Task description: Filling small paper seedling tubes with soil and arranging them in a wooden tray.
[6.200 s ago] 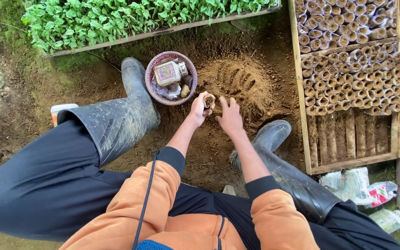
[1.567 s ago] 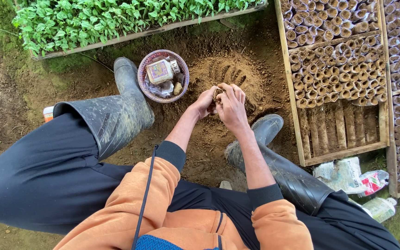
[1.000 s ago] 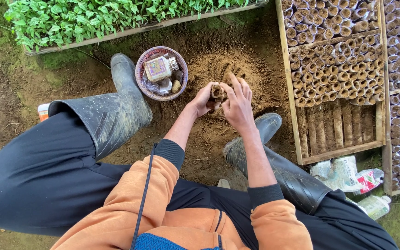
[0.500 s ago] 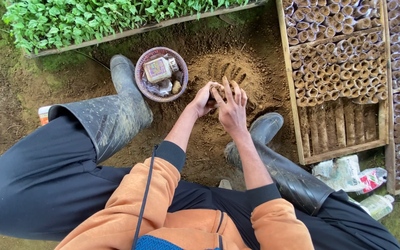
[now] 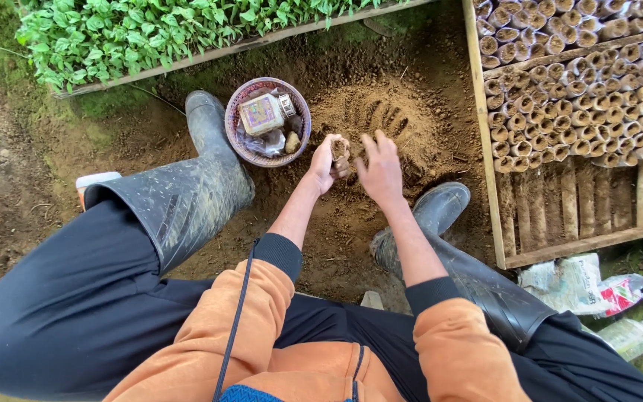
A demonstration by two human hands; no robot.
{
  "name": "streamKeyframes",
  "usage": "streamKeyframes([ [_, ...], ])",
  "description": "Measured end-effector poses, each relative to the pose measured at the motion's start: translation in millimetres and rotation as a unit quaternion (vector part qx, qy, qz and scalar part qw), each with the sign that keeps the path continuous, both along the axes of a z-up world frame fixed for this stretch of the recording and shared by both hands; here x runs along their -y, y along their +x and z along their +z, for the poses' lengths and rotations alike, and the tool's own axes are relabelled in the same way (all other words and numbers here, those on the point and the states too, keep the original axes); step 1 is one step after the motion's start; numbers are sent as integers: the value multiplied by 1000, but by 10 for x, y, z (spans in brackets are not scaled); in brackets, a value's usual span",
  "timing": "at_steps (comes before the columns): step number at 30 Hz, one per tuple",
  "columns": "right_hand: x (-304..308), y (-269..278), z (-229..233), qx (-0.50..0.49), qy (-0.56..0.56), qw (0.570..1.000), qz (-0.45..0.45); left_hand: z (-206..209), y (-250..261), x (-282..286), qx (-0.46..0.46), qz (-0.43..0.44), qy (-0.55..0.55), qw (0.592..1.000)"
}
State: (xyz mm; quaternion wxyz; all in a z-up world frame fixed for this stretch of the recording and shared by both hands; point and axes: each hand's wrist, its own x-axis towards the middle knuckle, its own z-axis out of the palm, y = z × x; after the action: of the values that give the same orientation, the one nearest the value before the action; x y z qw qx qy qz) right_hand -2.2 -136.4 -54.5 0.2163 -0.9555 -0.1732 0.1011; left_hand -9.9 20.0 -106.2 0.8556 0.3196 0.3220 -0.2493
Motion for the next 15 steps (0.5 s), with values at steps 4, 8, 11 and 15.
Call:
streamKeyframes([
  [4, 94, -134, -986, 103, -105, 975, 165, 8, -16, 11, 7, 13, 15, 1000],
  [8, 194, -201, -1620, 132, -48, 985, 100, -123, -3, -33, 3, 23, 12, 1000],
  [11, 60, -214, -632, 71, 50, 996, -3, 61, -10, -23, -20, 21, 20, 999],
  [15, -7, -118, 168, 92, 263, 956, -93, 57, 67, 115, -59, 13, 48, 997],
])
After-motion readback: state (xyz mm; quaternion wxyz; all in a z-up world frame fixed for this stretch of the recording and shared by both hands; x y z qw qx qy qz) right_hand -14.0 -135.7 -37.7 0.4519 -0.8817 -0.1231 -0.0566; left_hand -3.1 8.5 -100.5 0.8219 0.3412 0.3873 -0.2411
